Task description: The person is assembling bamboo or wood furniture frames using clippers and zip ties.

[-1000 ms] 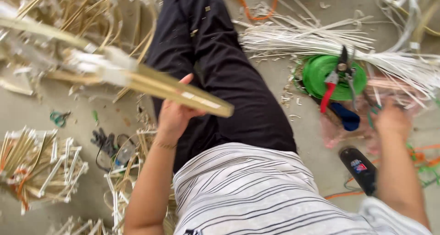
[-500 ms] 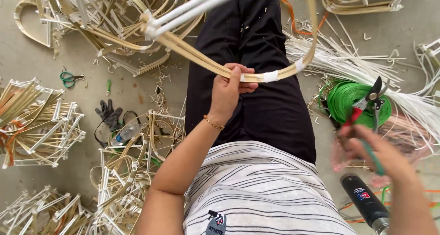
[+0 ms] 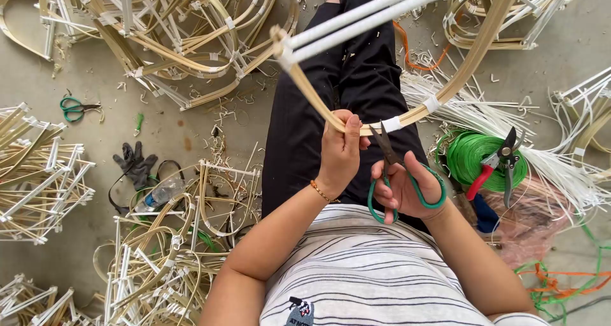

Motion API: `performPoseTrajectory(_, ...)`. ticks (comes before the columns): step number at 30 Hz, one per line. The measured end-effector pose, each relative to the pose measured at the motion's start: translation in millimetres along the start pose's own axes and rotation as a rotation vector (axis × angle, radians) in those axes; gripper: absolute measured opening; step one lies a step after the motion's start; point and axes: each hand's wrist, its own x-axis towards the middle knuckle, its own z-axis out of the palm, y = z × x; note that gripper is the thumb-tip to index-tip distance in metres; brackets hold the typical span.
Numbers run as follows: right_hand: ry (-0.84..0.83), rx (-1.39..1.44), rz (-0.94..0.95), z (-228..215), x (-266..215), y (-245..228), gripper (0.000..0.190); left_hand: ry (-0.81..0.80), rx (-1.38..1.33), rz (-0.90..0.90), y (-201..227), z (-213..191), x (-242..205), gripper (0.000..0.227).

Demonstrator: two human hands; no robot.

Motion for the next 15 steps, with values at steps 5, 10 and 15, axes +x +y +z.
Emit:
performPoseTrajectory(5,0.051,-0.023,-0.106,-11.3,0.1,10.4,0.069,-0.002,-0.002,0.047,-2.3,-2.0,-5.0,0.021)
performPoseTrajectory(10,0.164,-0.188,-0.207,-51.1,-22.7,15.5,0.060,-0.023,0.036,-0.005,-0.9,-6.7,-0.3,0.021)
performPoseTrajectory(15,0.554,-0.744,-0.458,-25.2,-56.0,-33.0,0.048,-0.043,0.048,-0.036,-7.3,-23.4,9.9,0.025)
